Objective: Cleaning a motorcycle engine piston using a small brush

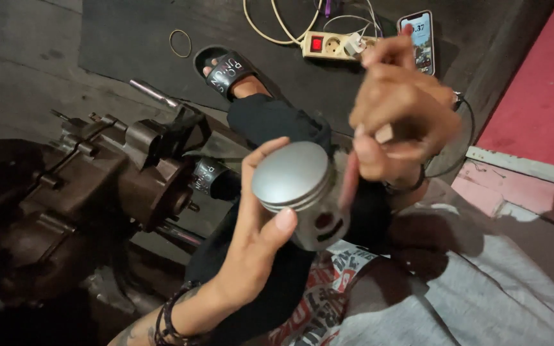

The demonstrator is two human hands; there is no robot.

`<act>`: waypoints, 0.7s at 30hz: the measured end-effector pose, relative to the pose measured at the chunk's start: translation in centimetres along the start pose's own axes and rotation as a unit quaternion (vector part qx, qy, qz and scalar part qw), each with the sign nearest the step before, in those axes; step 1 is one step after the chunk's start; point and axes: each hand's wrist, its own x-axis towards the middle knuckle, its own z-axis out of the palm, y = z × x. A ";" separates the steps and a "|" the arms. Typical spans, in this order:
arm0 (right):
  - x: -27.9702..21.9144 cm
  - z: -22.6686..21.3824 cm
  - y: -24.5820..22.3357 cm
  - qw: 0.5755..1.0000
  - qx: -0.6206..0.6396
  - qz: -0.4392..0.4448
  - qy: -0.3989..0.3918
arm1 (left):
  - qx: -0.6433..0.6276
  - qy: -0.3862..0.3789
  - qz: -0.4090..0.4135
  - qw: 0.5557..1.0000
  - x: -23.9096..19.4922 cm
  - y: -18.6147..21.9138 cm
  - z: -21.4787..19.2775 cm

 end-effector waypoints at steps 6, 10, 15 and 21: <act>1.2 -0.2 -1.7 0.985 0.010 -0.082 -0.154 | -0.098 0.054 -0.019 0.994 0.1 -0.7 0.2; 0.0 -0.1 -1.0 0.997 0.011 -0.018 -0.070 | -0.078 0.020 0.002 0.997 0.1 -0.5 -0.3; 0.1 -0.1 -0.7 0.994 0.057 -0.087 -0.031 | -0.038 -0.036 0.003 0.999 -0.4 -0.3 -0.1; 0.5 -0.9 -1.5 0.972 0.086 0.036 -0.216 | -0.079 0.042 -0.018 0.996 -0.3 -1.6 -0.7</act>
